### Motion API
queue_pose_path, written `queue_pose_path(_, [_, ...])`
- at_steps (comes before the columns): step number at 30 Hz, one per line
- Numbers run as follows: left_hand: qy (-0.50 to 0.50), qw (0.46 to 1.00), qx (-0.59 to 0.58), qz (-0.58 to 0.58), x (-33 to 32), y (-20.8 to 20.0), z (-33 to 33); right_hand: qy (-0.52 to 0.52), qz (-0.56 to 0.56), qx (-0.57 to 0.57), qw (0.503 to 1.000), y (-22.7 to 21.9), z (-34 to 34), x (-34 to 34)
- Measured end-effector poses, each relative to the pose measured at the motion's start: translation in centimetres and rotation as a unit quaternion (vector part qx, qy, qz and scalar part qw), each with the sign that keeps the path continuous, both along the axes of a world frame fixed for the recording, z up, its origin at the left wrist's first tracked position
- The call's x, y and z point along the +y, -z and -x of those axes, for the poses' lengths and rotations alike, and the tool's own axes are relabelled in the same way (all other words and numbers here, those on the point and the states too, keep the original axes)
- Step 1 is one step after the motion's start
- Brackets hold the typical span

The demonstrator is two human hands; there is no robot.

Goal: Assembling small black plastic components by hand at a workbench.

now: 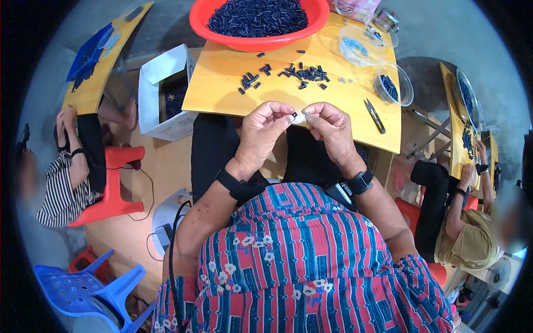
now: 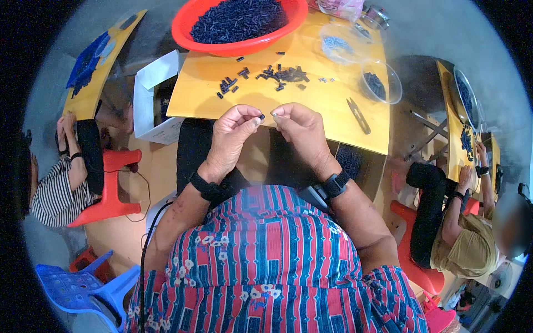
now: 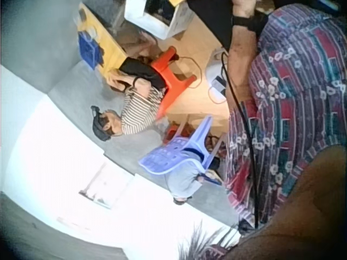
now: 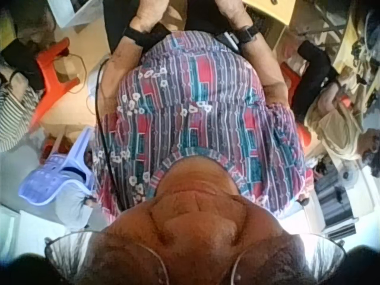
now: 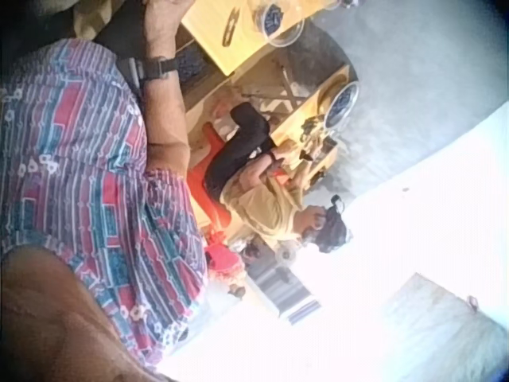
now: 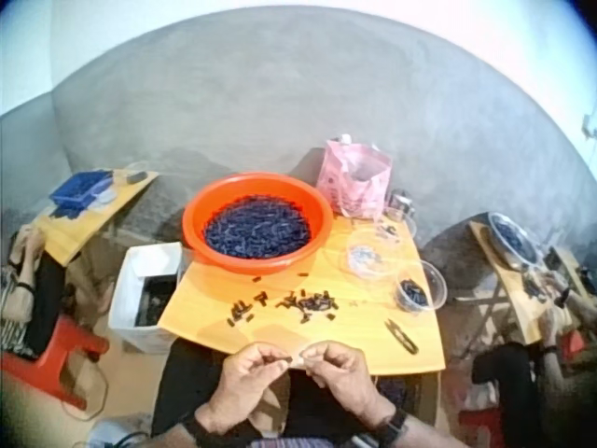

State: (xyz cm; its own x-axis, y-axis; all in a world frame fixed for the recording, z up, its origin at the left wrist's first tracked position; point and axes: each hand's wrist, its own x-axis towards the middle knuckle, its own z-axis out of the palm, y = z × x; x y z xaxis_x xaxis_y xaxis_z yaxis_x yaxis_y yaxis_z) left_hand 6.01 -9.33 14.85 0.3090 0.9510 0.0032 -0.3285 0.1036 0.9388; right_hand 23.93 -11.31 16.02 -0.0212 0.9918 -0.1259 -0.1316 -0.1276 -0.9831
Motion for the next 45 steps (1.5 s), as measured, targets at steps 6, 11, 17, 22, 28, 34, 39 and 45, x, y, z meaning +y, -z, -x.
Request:
queue_pose_path(6, [-0.022, 0.999, -0.018, -0.022, -3.3, 1.3, 0.5, -0.024, -0.026, -0.011, 0.999, 0.4, 1.0, -2.6])
queue_pose_path(11, [-0.031, 0.999, -0.009, -0.027, -4.4, 1.3, 0.8, -0.029, -0.038, 0.008, 0.999, 0.7, 1.2, -3.5])
queue_pose_path(17, [-0.029, 0.999, -0.018, -0.041, -5.0, 1.3, 0.4, -0.043, -0.040, 0.010, 0.998, 0.2, 1.6, -4.2])
queue_pose_path(22, [-0.039, 0.998, 0.001, -0.043, -4.9, 1.0, 0.3, -0.033, -0.075, -0.031, 0.996, 0.0, 1.4, -4.2])
queue_pose_path(28, [-0.044, 0.998, -0.018, -0.039, -5.3, 1.1, 0.3, 0.014, -0.125, -0.092, 0.988, -0.2, 2.2, -4.8])
queue_pose_path(34, [-0.050, 0.997, -0.014, -0.059, -5.0, 0.9, 0.2, 0.038, -0.160, -0.138, 0.977, 0.2, 2.6, -4.3])
queue_pose_path(39, [-0.066, 0.995, 0.009, -0.068, -5.0, 1.4, 0.0, 0.028, -0.153, -0.151, 0.976, 0.5, 2.6, -4.2])
queue_pose_path(45, [-0.089, 0.990, 0.056, -0.094, -5.2, 1.4, -0.2, 0.018, -0.157, -0.153, 0.975, 0.3, 2.4, -4.4])
